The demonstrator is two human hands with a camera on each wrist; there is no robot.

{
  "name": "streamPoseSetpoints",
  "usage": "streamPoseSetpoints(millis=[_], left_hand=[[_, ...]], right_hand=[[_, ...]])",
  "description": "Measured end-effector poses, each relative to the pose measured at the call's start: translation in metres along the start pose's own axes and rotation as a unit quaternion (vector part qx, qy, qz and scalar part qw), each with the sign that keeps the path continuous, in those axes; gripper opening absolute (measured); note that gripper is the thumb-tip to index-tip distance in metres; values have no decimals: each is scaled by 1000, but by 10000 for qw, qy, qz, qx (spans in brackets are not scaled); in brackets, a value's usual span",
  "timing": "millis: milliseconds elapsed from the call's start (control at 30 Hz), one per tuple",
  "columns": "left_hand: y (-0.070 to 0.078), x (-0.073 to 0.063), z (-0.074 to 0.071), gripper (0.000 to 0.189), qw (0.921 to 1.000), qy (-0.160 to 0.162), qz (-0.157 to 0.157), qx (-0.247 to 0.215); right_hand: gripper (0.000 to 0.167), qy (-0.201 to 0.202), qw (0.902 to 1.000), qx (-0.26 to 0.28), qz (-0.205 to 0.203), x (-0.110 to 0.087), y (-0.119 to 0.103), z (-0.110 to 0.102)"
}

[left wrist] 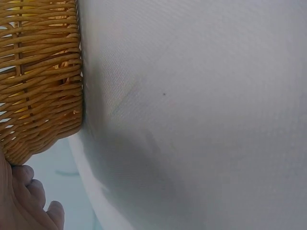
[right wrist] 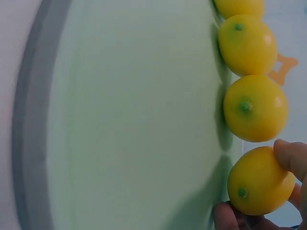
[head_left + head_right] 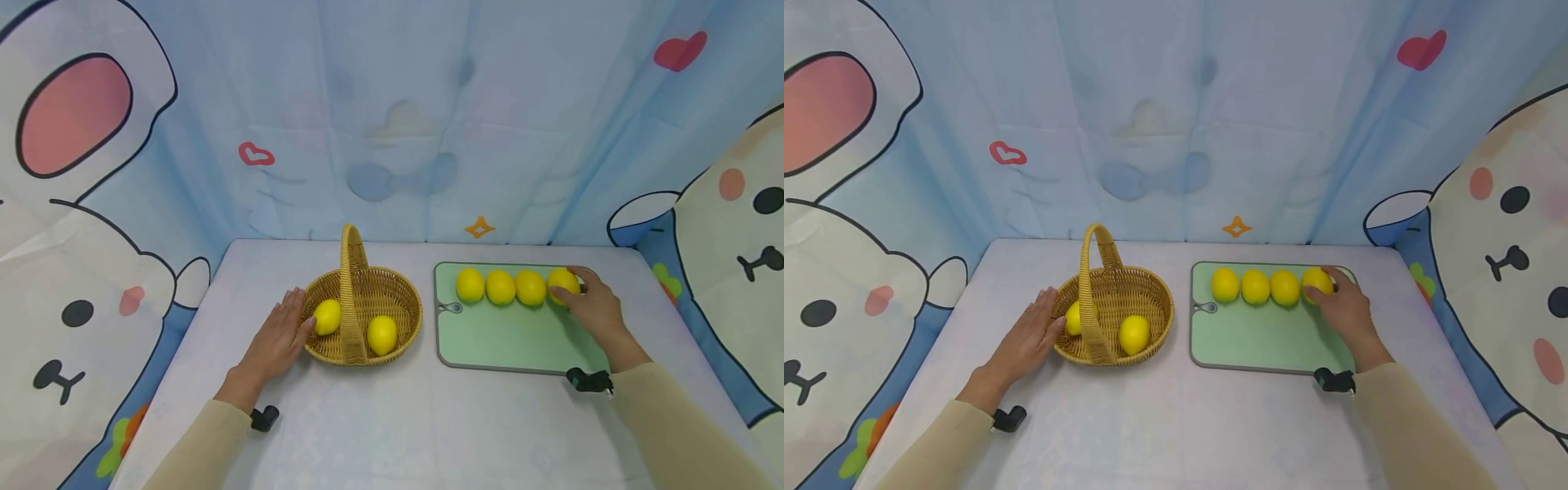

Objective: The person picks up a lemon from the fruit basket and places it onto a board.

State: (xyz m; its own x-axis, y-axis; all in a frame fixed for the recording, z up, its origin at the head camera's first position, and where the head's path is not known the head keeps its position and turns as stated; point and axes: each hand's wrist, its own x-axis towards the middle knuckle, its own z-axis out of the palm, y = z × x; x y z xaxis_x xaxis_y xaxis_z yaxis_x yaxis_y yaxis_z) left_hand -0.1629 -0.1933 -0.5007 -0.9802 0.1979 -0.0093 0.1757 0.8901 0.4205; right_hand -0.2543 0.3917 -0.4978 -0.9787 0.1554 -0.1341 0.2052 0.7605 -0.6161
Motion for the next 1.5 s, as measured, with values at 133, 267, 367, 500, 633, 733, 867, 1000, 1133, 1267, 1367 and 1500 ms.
streamPoseSetpoints(millis=[133,267,367,500,633,733,867,1000,1133,1267,1367,1500], left_hand=[[0,0,0,77,10000,18,5,-9],[1,0,0,77,10000,9,-10,-23],[1,0,-1,77,10000,1,-10,-31],[1,-1,-1,76,10000,3,-3,-47],[1,-1,-1,76,10000,0,-3,-66],[0,-1,-1,76,10000,18,27,-82],[0,-1,-1,76,9999,49,70,-83],[0,-2,-1,76,9999,34,73,-75],[1,-1,-2,76,9999,20,66,-90],[0,-2,-2,76,9999,45,74,-93],[0,-1,-1,75,9999,68,88,-99],[-1,-1,-1,75,9999,81,113,-81]], right_hand=[[84,-24,10000,-41,63,0,1,2],[84,-34,9999,-90,104,-1,1,3],[85,-27,9999,-83,120,-2,0,4],[87,-39,9999,-76,106,-4,-1,4],[89,-54,9998,-88,187,-5,-2,4],[88,-15,9994,-124,320,-6,-1,4],[88,56,9991,-170,379,-7,0,4],[87,123,9993,-123,325,-8,2,3],[85,195,9995,-48,244,-9,4,5],[86,229,9996,32,180,-7,4,8],[87,232,9996,49,157,-7,3,8],[88,239,9995,50,190,-9,3,8]])
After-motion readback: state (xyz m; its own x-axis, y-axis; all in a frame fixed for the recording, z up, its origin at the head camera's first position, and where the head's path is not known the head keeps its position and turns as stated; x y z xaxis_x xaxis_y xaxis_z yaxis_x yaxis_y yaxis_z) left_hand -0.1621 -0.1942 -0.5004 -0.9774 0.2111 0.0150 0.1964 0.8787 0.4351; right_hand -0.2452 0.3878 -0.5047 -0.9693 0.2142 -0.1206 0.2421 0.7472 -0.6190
